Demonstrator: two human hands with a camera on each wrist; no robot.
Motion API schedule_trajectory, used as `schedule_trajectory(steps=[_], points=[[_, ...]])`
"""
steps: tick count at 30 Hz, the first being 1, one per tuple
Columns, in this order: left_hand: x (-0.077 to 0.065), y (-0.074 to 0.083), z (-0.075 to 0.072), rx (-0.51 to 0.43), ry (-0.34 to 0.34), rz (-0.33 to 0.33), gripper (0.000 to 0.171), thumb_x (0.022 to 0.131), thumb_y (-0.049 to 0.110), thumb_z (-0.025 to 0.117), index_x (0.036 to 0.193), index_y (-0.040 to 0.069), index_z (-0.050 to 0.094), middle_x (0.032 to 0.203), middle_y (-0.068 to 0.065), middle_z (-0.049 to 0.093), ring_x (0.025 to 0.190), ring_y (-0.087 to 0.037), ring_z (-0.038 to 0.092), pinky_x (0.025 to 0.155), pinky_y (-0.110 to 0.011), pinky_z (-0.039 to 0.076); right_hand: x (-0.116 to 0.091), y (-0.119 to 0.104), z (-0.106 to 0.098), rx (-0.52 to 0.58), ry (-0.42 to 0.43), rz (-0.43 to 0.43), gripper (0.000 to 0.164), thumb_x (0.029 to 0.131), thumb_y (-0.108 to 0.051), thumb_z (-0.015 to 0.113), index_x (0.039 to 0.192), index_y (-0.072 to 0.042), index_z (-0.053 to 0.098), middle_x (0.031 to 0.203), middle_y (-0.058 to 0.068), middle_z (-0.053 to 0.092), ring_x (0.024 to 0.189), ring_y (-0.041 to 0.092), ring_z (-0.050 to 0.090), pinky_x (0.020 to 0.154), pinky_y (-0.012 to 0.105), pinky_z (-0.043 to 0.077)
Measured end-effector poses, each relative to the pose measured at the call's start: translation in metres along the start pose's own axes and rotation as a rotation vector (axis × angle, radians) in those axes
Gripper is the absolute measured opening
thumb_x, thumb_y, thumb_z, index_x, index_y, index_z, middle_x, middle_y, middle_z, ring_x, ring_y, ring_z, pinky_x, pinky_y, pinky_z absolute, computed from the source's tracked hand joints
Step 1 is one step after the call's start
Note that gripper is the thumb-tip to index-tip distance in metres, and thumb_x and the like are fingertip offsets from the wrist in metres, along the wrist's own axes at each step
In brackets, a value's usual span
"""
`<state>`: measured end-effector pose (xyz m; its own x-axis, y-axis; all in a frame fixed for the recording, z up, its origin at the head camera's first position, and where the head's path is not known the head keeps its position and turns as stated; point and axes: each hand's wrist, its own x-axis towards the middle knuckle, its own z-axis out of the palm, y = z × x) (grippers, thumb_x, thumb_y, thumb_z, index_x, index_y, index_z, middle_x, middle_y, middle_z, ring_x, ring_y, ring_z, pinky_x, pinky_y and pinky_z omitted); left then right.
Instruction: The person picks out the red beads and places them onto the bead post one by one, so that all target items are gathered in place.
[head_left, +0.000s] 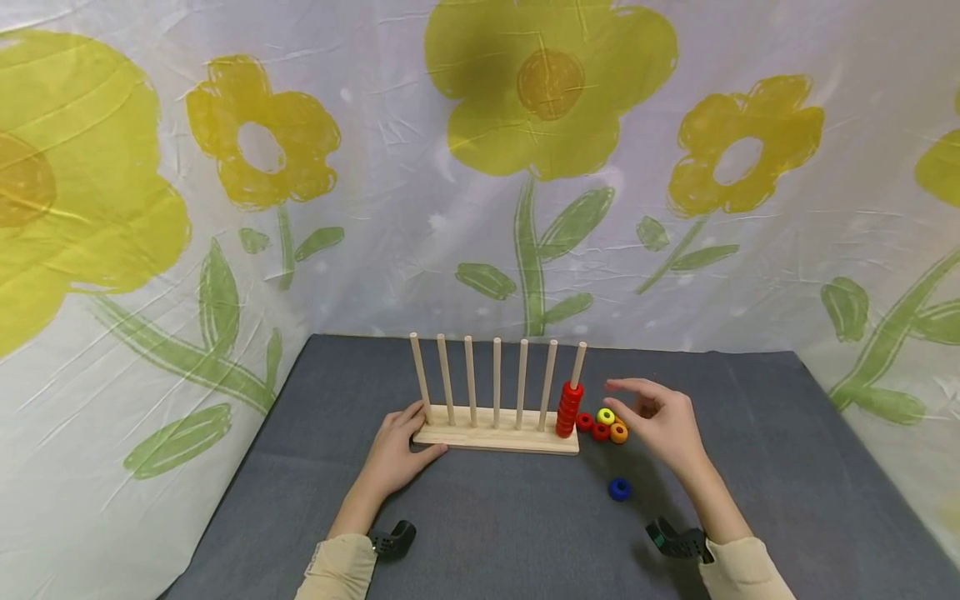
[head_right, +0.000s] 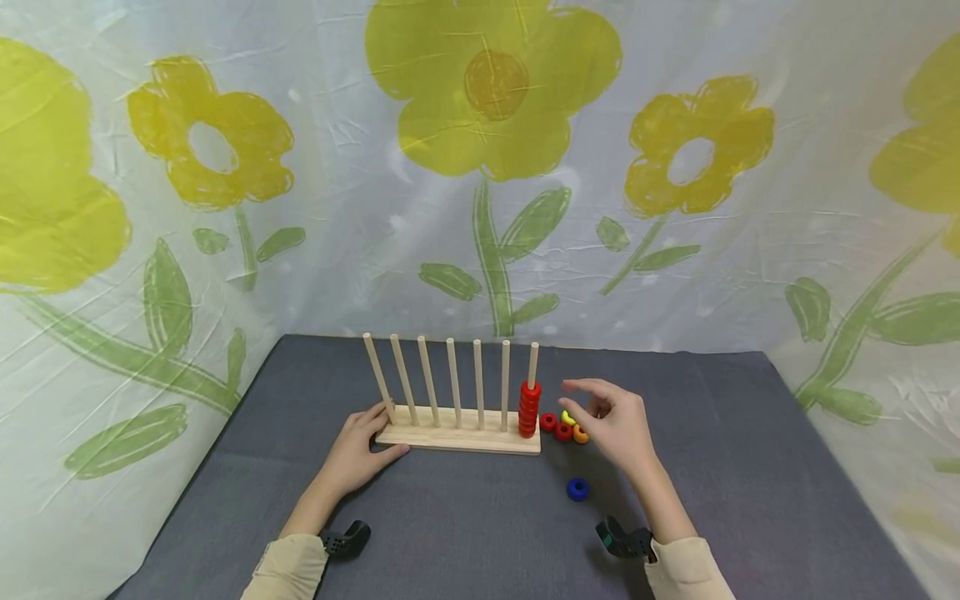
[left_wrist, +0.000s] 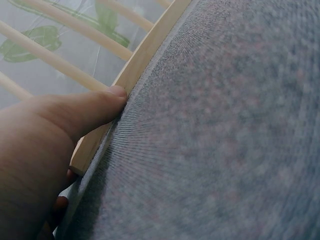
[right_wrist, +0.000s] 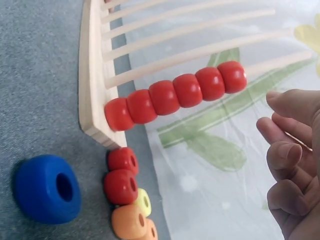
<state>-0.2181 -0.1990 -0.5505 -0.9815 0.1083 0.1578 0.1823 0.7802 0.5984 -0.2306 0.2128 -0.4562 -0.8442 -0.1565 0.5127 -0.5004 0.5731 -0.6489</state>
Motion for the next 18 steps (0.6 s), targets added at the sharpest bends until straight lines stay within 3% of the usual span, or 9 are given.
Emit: schedule_trajectory(steps=[11,18], points=[[-0.001,0.0,0.0,0.006,0.007,0.014,0.079,0.093,0.037,0.083,0.154,-0.003,0.052,0.164,-0.02,0.045,0.14,-0.043,0.046,0.112,-0.064,0.042,-0.012,0.005,0.001,0.017,-0.007,0.049,0.023,0.091,-0.009,0.085,0.113,-0.011,0.083,0.062,0.004,0.063,0.05,0.005,0.043,0.044,0.024,0.035],[0.0,0.001,-0.001,-0.008,-0.015,-0.013,0.08,0.094,0.038,0.082,0.156,-0.001,0.05,0.166,-0.018,0.042,0.144,-0.042,0.043,0.116,-0.064,0.039,-0.016,0.009,0.001,-0.003,-0.013,0.077,0.022,0.091,-0.009,0.085,0.113,-0.011,0.082,0.075,0.002,0.072,0.05,0.007,0.045,0.045,0.025,0.038]])
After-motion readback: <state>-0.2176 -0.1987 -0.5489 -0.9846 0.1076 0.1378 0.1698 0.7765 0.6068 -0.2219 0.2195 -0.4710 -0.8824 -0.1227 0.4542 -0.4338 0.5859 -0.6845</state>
